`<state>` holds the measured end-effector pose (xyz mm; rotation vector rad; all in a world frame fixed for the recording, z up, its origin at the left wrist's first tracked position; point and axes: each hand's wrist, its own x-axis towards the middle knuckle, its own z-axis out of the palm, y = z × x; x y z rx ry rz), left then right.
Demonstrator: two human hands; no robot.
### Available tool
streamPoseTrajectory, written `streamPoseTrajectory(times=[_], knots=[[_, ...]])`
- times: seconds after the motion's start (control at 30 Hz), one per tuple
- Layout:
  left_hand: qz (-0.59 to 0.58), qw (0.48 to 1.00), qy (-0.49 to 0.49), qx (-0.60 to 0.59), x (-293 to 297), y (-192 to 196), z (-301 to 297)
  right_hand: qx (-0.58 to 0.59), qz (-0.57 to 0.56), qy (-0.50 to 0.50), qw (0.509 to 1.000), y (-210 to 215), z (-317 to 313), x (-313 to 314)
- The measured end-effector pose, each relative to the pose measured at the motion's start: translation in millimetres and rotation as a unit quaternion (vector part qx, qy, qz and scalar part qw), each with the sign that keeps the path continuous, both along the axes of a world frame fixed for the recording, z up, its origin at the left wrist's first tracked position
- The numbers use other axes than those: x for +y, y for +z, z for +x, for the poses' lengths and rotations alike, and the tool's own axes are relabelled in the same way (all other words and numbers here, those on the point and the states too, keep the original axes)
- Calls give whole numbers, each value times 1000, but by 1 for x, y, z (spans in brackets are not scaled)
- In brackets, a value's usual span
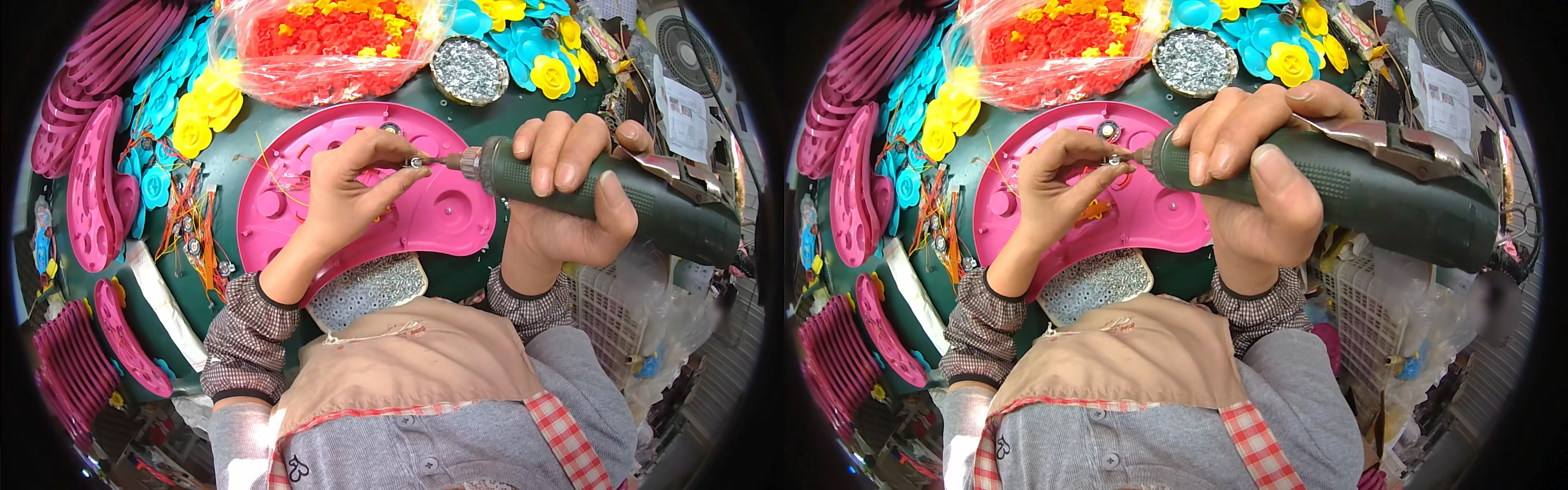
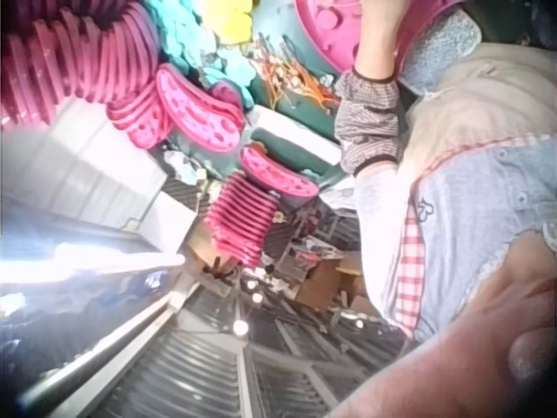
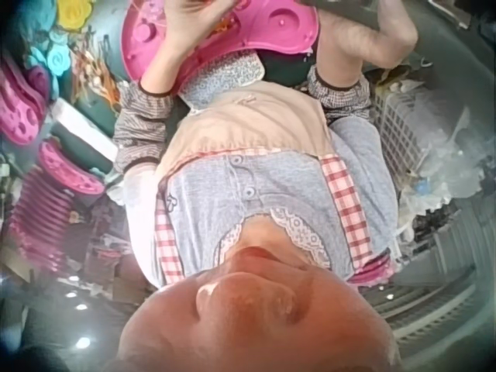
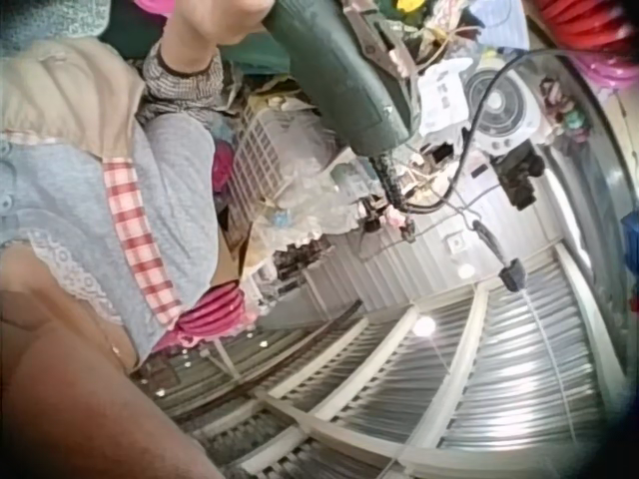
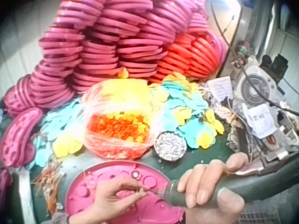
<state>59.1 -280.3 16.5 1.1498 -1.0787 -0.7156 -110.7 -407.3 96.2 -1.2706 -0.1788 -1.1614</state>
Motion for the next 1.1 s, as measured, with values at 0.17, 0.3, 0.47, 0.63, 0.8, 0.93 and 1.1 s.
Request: streamPoseTrajectory(times=[0.17,0.3,0.47,0.63,0.8,0.93,1.1], knots=[[7,1000,4,-22,-1,-1,0,-33,52,-21,998,-1,4,5],[11,999,11,-32,-2,-2,0,-32,63,-18,997,-1,5,5],[11,1000,-8,1,-2,-4,-1,-25,65,-9,998,-5,5,6],[24,1000,-2,-8,0,-5,-1,3,21,-10,1000,-5,2,3],[24,1000,12,4,-1,-8,-4,-32,72,-27,996,-5,7,9],[-12,984,83,-160,0,-8,-7,-20,56,-50,997,-6,11,11],[-124,889,137,-419,-8,-6,2,-12,34,-85,996,-10,24,16]])
